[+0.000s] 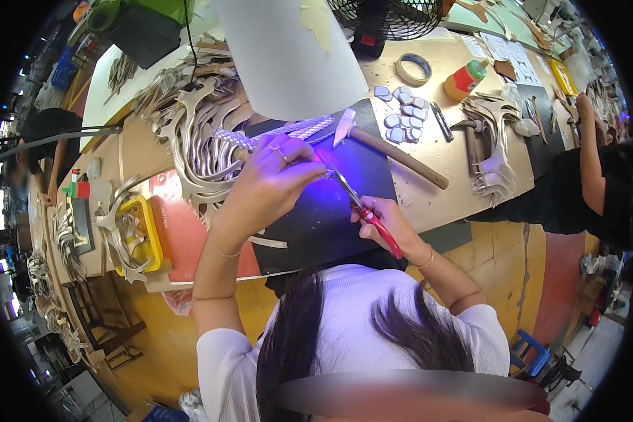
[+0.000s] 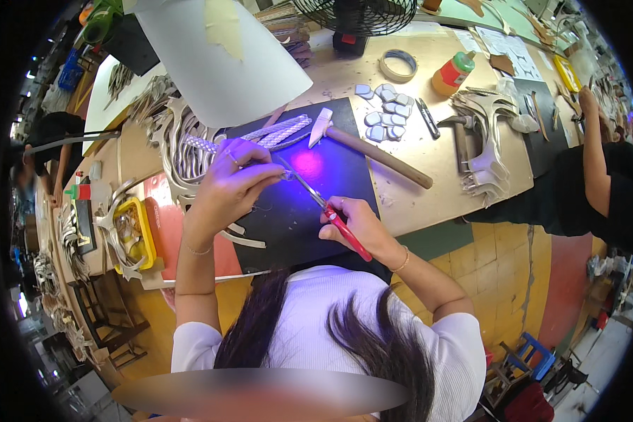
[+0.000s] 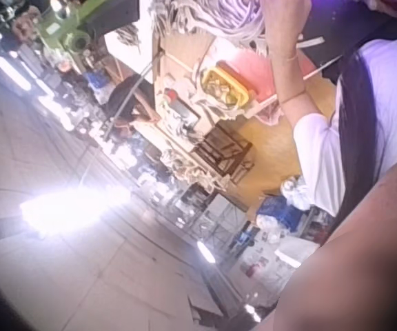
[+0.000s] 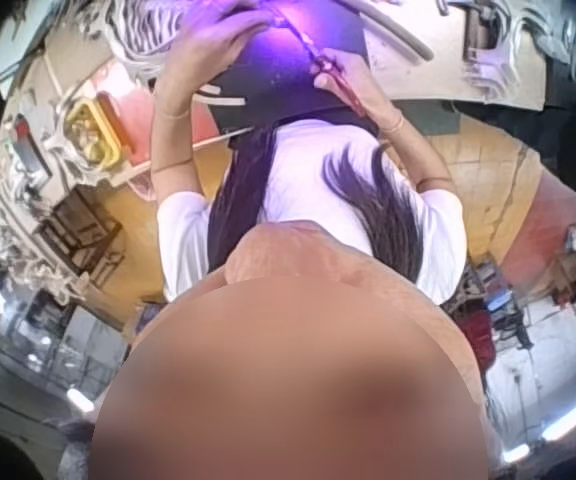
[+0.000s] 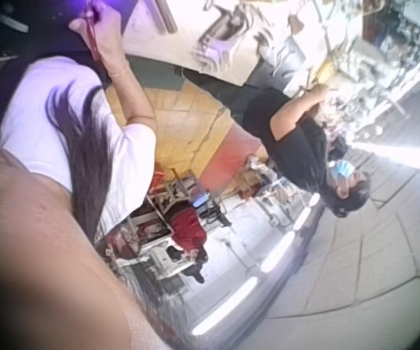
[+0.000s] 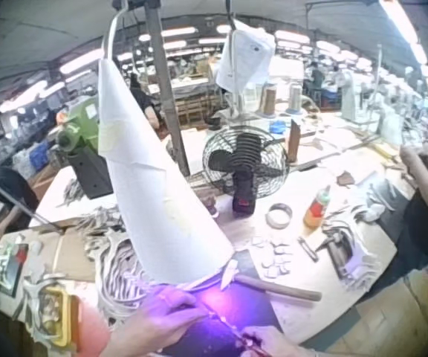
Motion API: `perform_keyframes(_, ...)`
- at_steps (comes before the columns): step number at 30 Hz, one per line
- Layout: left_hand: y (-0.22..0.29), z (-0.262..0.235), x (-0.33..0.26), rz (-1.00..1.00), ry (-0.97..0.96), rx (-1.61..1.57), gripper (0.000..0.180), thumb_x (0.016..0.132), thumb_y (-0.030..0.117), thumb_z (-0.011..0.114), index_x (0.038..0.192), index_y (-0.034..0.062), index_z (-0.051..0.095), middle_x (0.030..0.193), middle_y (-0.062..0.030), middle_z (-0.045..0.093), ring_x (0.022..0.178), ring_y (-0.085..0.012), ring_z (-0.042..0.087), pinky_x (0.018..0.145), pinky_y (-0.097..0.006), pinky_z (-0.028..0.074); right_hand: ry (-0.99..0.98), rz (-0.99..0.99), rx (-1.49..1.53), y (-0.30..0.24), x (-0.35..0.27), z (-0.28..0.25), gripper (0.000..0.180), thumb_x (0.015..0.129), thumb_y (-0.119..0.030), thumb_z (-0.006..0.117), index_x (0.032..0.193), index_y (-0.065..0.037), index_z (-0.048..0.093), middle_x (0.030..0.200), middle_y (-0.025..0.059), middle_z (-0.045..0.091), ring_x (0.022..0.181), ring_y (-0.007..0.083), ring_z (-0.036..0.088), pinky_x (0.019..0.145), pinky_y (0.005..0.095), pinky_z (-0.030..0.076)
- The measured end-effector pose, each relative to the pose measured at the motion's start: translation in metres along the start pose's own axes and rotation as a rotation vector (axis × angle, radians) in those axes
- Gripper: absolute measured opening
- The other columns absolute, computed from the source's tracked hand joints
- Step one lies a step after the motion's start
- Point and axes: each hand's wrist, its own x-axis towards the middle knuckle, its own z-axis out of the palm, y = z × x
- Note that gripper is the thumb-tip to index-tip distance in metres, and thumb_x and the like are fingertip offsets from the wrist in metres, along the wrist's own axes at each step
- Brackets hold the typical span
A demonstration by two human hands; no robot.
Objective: The person uses red-handled scissors to cut a braided white decorative strip into short segments on a black cutting mat. They then pick up small white foam pieces and place them onto the cut segments. The workspace contains various tools and materials including a hammer, tape, and additional decorative pieces.
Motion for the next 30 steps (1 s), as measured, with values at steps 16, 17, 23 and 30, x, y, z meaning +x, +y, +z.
perform_keyframes(16,-0.037,0.016,-0.001,-0.456,0.089,0.02,0.019,0.083,0.018,0.075,0.098,0.0066,0.074,0.099,-0.0101,0.065,0.094,-0.0256,0.061,0.078,-0.037,0.049,0.191,0.026,0.118,0.024,0.002,-0.006,0.077,0.075,-0.083,0.056,0.082,-0.006,0.054,0.059,-0.0048,0.044,0.047,0.004,0.045,0.044,0.0194,0.035)
perform_keyframes(17,-0.047,0.025,0.004,-0.513,0.092,0.007,0.024,0.083,0.023,0.074,0.1,0.0065,0.074,0.102,-0.0108,0.065,0.094,-0.0273,0.062,0.079,-0.037,0.049,0.191,0.023,0.138,0.025,0.003,-0.005,0.077,0.075,-0.083,0.056,0.082,-0.006,0.054,0.059,-0.0047,0.044,0.047,0.004,0.044,0.044,0.0194,0.035)
perform_keyframes(23,-0.124,0.088,0.029,-0.388,0.072,0.172,0.041,0.083,0.038,0.073,0.111,0.0078,0.073,0.1,-0.0156,0.071,0.087,-0.032,0.067,0.086,-0.038,0.051,0.167,0.052,0.217,0.035,0.002,0.005,0.073,0.082,-0.079,0.052,0.083,-0.005,0.054,0.058,-0.0038,0.044,0.046,0.0041,0.043,0.043,0.0198,0.033)
perform_keyframes(30,-0.241,0.113,0.083,-0.425,-0.098,0.398,0.038,0.092,0.032,0.058,0.117,0.0055,0.068,0.106,-0.0193,0.071,0.098,-0.0356,0.067,0.088,-0.042,0.052,0.225,0.011,0.292,0.047,0.002,0.014,0.071,0.085,-0.076,0.051,0.083,-0.005,0.053,0.058,-0.0031,0.043,0.045,0.0046,0.042,0.043,0.02,0.032)
